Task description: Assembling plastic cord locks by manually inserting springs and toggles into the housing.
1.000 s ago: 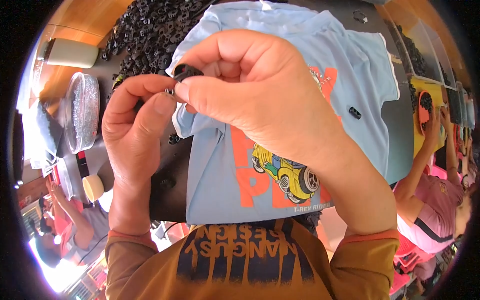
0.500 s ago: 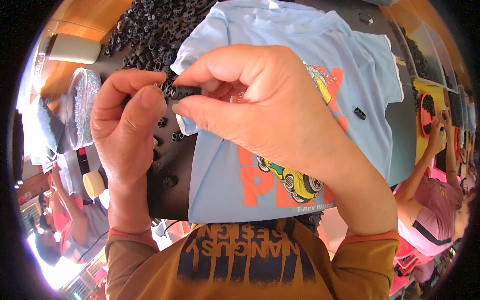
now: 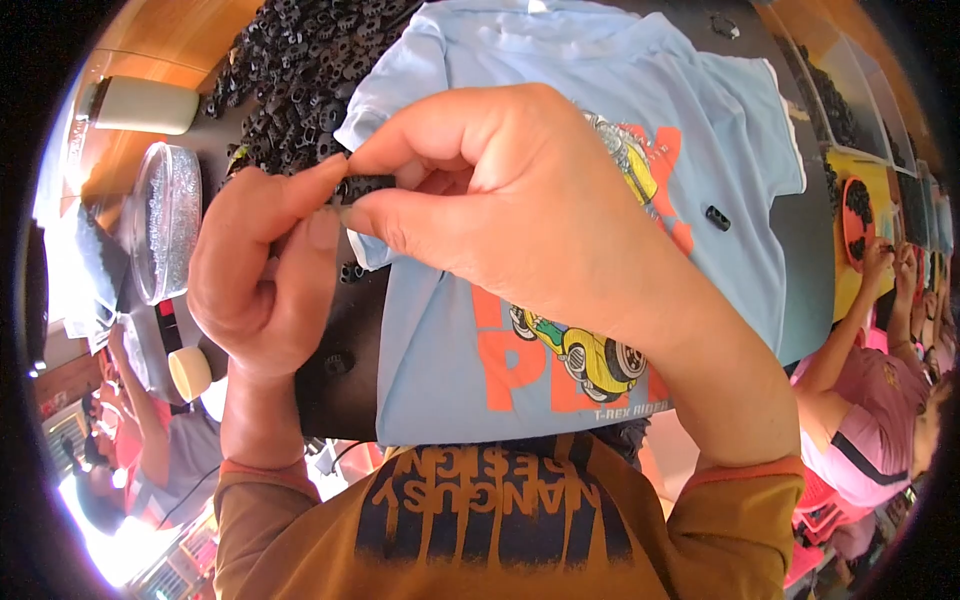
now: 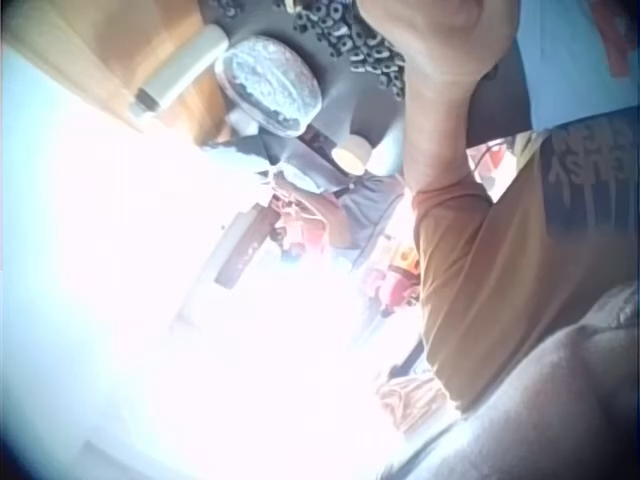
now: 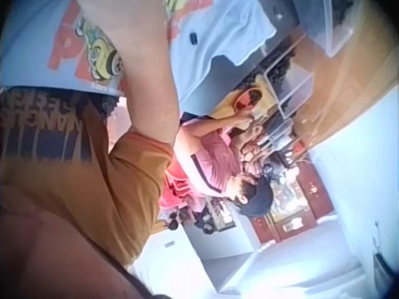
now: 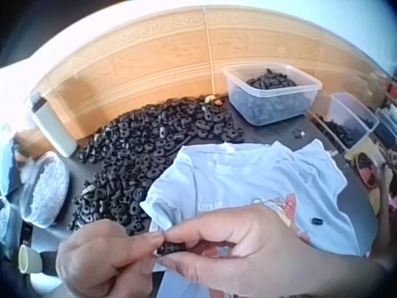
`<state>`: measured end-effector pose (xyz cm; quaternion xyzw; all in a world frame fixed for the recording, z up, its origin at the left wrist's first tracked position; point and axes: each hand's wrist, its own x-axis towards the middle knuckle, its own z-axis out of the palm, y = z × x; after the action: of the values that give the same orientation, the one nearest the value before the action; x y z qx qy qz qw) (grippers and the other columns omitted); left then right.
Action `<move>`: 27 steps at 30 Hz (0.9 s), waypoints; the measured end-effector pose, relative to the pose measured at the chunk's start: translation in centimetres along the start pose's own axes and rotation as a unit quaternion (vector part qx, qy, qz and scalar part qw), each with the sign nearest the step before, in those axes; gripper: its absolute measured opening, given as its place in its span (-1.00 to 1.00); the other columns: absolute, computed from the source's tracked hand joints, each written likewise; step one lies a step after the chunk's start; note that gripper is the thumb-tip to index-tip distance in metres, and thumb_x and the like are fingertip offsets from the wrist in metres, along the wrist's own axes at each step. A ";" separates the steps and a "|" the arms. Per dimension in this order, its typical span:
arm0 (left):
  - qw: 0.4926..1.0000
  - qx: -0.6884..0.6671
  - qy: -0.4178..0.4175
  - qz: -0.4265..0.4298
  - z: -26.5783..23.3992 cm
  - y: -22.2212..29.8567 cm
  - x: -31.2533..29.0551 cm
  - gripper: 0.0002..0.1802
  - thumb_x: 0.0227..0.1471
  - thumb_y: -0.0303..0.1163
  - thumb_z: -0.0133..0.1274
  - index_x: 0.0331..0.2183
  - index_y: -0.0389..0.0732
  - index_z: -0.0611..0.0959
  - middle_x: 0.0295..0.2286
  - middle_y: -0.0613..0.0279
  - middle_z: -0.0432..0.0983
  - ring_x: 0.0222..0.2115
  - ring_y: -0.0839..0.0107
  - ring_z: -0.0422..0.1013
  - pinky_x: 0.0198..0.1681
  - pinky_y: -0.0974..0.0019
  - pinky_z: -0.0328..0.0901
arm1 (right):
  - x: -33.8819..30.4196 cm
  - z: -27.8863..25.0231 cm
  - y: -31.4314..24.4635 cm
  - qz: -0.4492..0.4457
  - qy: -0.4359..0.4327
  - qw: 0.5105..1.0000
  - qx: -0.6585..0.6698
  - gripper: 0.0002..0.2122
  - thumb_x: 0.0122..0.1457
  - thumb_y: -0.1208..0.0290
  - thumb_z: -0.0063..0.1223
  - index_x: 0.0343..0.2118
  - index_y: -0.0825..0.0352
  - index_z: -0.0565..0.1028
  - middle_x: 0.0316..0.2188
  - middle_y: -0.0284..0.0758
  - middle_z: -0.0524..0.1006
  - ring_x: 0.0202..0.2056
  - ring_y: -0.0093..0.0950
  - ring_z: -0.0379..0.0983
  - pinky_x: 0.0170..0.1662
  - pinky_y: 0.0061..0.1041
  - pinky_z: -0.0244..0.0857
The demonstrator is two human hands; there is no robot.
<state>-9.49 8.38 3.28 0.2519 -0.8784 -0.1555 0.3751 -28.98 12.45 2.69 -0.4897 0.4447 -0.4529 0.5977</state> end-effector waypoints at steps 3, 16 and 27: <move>0.995 0.050 0.021 0.088 0.5 -0.4 0.0 -0.67 -0.21 -0.79 0.03 -0.29 -0.42 0.64 -0.62 0.24 0.37 -0.68 0.47 0.22 -0.62 0.46 0.11 | -0.1 -0.1 -0.1 0.026 -0.006 0.998 0.059 -0.77 0.06 0.62 0.19 -0.18 0.47 0.55 -0.42 -0.32 0.61 -0.43 -0.73 0.49 -0.46 -0.81 0.26; 0.987 -0.116 0.011 -0.109 -0.2 1.1 -0.2 -0.83 -0.05 -0.64 0.03 -0.34 -0.34 0.64 -0.49 0.31 0.42 -0.50 0.57 0.25 -0.41 0.50 0.14 | -0.5 0.1 -0.7 0.041 -0.043 0.989 0.135 -0.79 0.07 0.59 0.19 -0.20 0.49 0.54 -0.36 -0.18 0.61 -0.31 -0.45 0.60 -0.24 -0.55 0.50; 0.996 -0.022 0.002 -0.088 -1.0 1.3 0.0 -0.83 -0.10 -0.63 0.06 -0.36 -0.35 0.65 -0.50 0.27 0.45 -0.50 0.54 0.30 -0.40 0.47 0.19 | -0.7 0.0 -1.2 0.045 -0.049 0.985 0.159 -0.79 0.13 0.55 0.13 -0.17 0.49 0.53 -0.30 -0.13 0.60 -0.30 -0.37 0.60 -0.21 -0.46 0.52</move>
<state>-9.15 9.37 4.55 0.3202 -0.8484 -0.2067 0.3674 -29.26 13.00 3.90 -0.3893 0.3585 -0.4660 0.7090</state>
